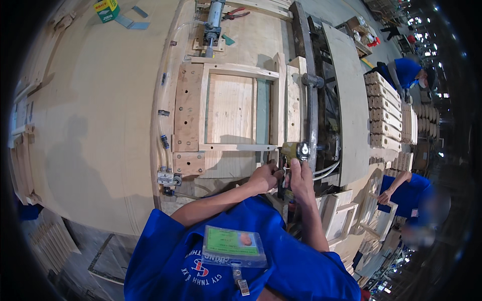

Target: The person assembles wooden chair frames by placing slats into a jig and securing them with a pneumatic nail gun. They repeatedly pick up frames, align components, fasten joints, and stack completed units on the workbench.

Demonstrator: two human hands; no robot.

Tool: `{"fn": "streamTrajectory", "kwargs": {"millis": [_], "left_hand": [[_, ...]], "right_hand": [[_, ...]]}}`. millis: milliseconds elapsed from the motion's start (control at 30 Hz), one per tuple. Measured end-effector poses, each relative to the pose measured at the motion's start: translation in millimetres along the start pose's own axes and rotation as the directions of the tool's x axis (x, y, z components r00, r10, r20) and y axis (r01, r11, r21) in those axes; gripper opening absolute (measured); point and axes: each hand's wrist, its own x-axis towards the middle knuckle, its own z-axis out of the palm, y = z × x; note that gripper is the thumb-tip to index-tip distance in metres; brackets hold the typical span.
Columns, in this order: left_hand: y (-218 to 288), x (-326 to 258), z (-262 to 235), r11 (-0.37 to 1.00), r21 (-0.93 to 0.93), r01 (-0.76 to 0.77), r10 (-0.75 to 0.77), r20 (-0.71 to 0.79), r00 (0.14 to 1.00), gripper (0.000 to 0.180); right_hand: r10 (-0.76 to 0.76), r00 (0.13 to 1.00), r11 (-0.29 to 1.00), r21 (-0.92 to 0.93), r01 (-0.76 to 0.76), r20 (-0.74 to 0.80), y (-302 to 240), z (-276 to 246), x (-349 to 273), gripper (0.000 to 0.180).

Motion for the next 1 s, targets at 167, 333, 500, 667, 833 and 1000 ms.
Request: {"fn": "streamTrajectory", "kwargs": {"millis": [167, 333, 500, 667, 833, 1000], "left_hand": [[48, 23, -15, 0.988, 0.060, -0.141, 0.149, -0.172, 0.974, 0.042], [86, 84, -39, 0.958, 0.067, -0.278, 0.278, -0.451, 0.848, 0.040], [108, 126, -70, 0.953, 0.102, -0.285, 0.294, -0.534, 0.793, 0.040], [109, 140, -85, 0.970, 0.105, -0.218, 0.241, -0.509, 0.827, 0.044], [108, 143, -89, 0.977, 0.088, -0.193, 0.211, -0.486, 0.848, 0.046], [108, 145, -94, 0.972, 0.119, -0.204, 0.236, -0.501, 0.833, 0.038]], "right_hand": [[-0.148, 0.988, 0.978, 0.142, 0.151, -0.031, -44, -16, 45, 0.043], [-0.218, 0.976, 0.950, 0.223, 0.218, -0.027, -87, -10, 138, 0.042], [-0.244, 0.970, 0.942, 0.240, 0.234, 0.015, -109, 3, 201, 0.045], [-0.220, 0.975, 0.956, 0.200, 0.213, 0.012, -115, 15, 221, 0.046], [-0.238, 0.971, 0.955, 0.190, 0.228, 0.029, -113, 17, 224, 0.044], [-0.286, 0.958, 0.957, -0.045, 0.285, -0.015, -121, 31, 218, 0.042]]}}
